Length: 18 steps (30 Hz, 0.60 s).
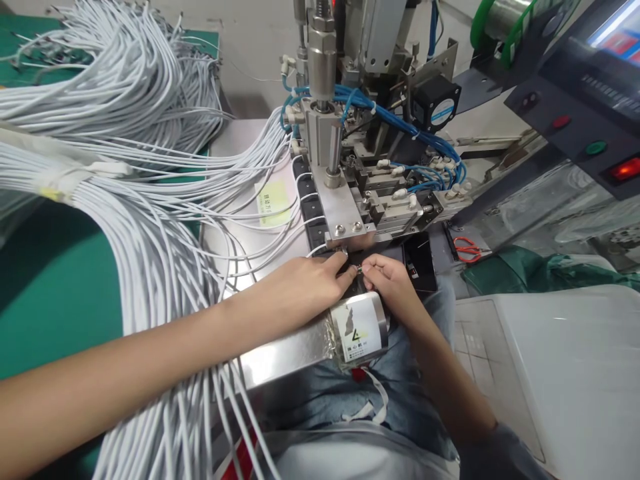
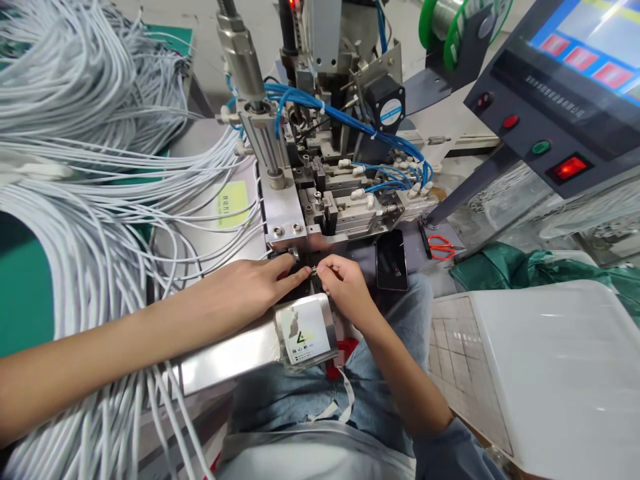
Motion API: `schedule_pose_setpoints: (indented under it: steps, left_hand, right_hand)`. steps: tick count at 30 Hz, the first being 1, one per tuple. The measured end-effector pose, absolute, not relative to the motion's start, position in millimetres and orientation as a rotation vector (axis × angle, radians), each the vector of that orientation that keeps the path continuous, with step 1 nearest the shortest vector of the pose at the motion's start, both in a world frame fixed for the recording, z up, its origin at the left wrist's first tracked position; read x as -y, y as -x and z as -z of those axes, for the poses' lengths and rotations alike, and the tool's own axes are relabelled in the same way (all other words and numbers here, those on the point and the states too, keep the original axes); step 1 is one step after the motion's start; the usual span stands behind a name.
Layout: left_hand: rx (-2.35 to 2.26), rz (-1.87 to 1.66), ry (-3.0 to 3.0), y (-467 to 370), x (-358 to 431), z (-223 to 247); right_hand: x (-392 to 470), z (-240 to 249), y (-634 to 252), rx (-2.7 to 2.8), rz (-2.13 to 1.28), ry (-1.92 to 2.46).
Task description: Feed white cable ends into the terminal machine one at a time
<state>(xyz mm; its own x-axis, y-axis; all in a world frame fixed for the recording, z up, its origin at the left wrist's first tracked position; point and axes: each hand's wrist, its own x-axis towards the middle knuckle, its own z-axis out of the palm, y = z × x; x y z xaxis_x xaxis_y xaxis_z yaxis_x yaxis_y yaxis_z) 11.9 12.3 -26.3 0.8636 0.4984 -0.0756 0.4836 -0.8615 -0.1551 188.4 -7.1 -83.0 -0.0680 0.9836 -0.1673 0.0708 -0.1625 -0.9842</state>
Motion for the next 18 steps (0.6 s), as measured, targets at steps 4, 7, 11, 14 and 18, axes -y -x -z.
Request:
schedule_pose_setpoints:
  steps: [4,7,11,14,18]
  left_hand:
    - [0.738,-0.178,2.910,-13,-12,25]
    - [0.683,-0.141,2.892,-13,-11,27]
    - [0.674,-0.140,2.875,-13,-10,28]
    - [0.741,-0.148,2.893,-11,-9,25]
    - [0.827,-0.193,2.933,-7,-7,17]
  right_hand:
    - [9,85,-187,1.204,-1.366,1.314]
    - [8,88,-187,1.275,-1.373,1.282]
    - [3,96,-187,1.307,-1.339,1.256]
    - [1,99,-184,1.253,-1.360,1.240]
    - [0,99,-181,1.223,-1.345,1.252]
